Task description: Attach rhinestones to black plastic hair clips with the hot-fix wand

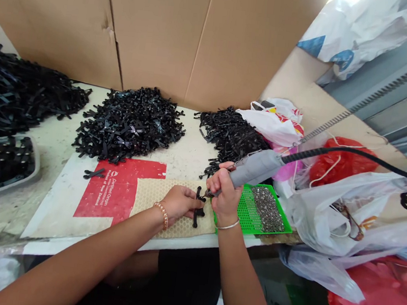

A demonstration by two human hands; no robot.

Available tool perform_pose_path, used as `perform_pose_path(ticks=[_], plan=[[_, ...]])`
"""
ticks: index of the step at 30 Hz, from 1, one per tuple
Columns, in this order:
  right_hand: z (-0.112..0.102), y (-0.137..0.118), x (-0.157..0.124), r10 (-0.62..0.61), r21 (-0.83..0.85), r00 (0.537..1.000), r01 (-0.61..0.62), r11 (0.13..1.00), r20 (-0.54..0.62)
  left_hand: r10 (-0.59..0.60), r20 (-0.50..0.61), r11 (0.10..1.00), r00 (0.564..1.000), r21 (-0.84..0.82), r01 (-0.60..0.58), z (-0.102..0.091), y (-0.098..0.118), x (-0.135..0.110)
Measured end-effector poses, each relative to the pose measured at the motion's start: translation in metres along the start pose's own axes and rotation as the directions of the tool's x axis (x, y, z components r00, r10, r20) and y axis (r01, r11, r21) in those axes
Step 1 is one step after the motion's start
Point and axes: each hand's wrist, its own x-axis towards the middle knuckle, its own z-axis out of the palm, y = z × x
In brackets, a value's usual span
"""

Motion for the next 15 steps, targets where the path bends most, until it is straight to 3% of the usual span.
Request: perform_pose_path(ticks=[4,9,12,15], plan=[[-0.001,0.003,0.003,0.049,-0.002,0.997,-0.049,0.999,0.055,-0.022,-0.009,1.000,1.000,-0.015,0.022,0.000,0.000,0.000],[0.004,0.002,-0.004,-0.007,-0.018,0.997,0.009,1.000,0.078,0.005,0.020,0.999,1.000,-0.041,-0.005,-0.002,-0.003,0.001],[-0.001,-0.015,-0.009,-0.074,-0.044,0.997,0.075,0.996,0.017,0.011,0.033,0.998,0.999,-0.056,-0.009,-0.003,-0.003,0.001],[-0.025,-0.038,-0.011,-0.239,-0.119,0.965,0.226,0.967,-0.108,0.009,0.010,0.998,1.000,-0.065,-0.008,-0.003,-0.003,0.001]])
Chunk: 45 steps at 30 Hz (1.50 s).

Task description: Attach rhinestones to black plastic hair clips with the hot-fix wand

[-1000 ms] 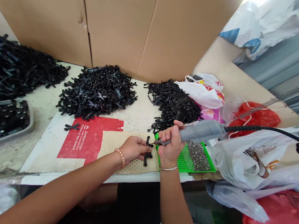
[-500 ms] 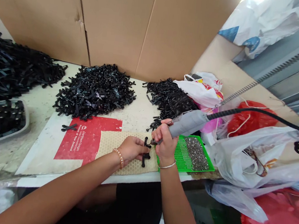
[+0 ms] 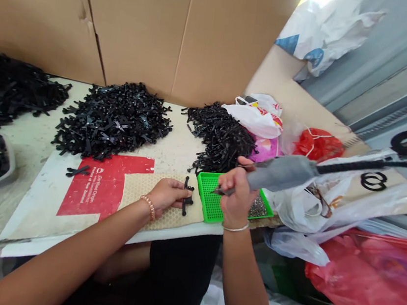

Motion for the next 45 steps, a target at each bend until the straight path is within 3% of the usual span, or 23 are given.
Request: perform_pose_path(ticks=[3,6,10,45], plan=[[-0.040,-0.009,0.007,-0.098,-0.090,0.985,0.086,0.992,-0.142,-0.013,-0.019,1.000,1.000,0.019,0.013,0.001,0.001,0.000],[-0.074,-0.005,0.009,-0.085,-0.141,0.964,0.050,0.989,-0.250,-0.032,-0.017,0.999,0.999,0.039,0.032,0.002,0.003,-0.001],[-0.093,0.004,0.005,-0.065,-0.154,0.956,0.021,0.988,-0.286,-0.052,-0.029,0.997,0.998,0.056,0.054,0.004,0.006,-0.005],[-0.104,0.013,0.003,-0.045,-0.219,0.976,-0.003,0.976,-0.212,-0.030,-0.045,0.997,0.999,0.067,0.033,0.003,0.005,-0.005]])
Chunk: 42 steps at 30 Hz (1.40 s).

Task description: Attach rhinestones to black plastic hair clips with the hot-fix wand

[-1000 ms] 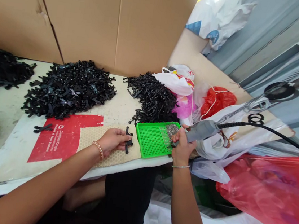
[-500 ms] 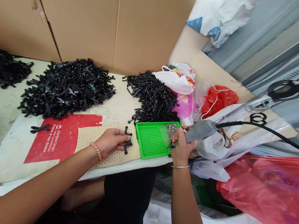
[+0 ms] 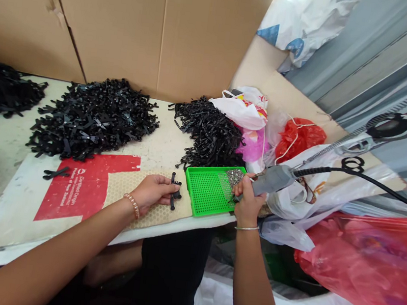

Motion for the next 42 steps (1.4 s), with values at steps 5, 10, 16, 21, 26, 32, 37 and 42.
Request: perform_pose_path(ticks=[5,10,16,21,26,32,37,42], plan=[[0.002,-0.003,0.000,-0.004,-0.012,1.000,0.004,1.000,0.007,0.009,0.002,1.000,1.000,-0.026,-0.009,0.002,0.002,-0.002],[0.022,-0.033,-0.003,-0.041,0.107,0.994,0.052,0.993,-0.101,0.004,0.023,0.999,1.000,-0.043,-0.003,0.002,0.000,0.001],[0.082,-0.054,-0.032,0.089,0.308,0.984,-0.133,0.942,0.153,0.020,0.055,0.997,0.998,-0.076,-0.016,0.000,-0.005,0.006],[0.115,-0.041,-0.054,0.193,0.250,0.947,-0.258,0.933,0.255,0.052,0.083,0.996,0.995,-0.069,-0.047,-0.002,-0.008,0.009],[0.116,-0.032,-0.057,0.219,0.264,0.933,-0.296,0.918,0.285,0.056,0.082,0.997,0.995,-0.055,-0.051,-0.002,-0.008,0.011],[0.117,-0.035,-0.057,0.211,0.221,0.943,-0.270,0.937,0.258,0.057,0.086,0.997,0.995,-0.048,-0.053,-0.001,-0.006,0.007],[0.115,-0.032,-0.056,0.207,0.211,0.945,-0.263,0.941,0.254,0.055,0.073,0.998,0.996,-0.038,-0.052,-0.001,-0.007,0.008],[0.113,-0.027,-0.057,0.198,0.216,0.945,-0.257,0.942,0.259,0.057,0.078,0.998,0.995,-0.039,-0.054,-0.001,-0.008,0.009]])
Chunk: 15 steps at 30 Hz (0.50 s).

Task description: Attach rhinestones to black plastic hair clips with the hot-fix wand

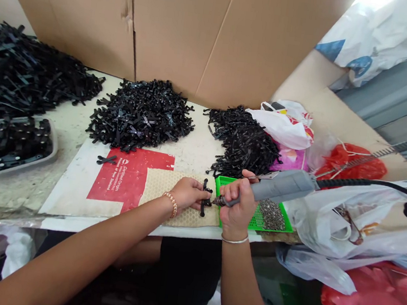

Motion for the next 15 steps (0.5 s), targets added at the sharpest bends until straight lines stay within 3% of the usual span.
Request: perform_pose_path(ticks=[15], plan=[[-0.0005,0.0018,-0.0023,-0.026,0.056,1.000,0.026,0.998,-0.003,0.029,0.008,1.000,1.000,0.012,-0.029,-0.0006,-0.0027,0.0015]])
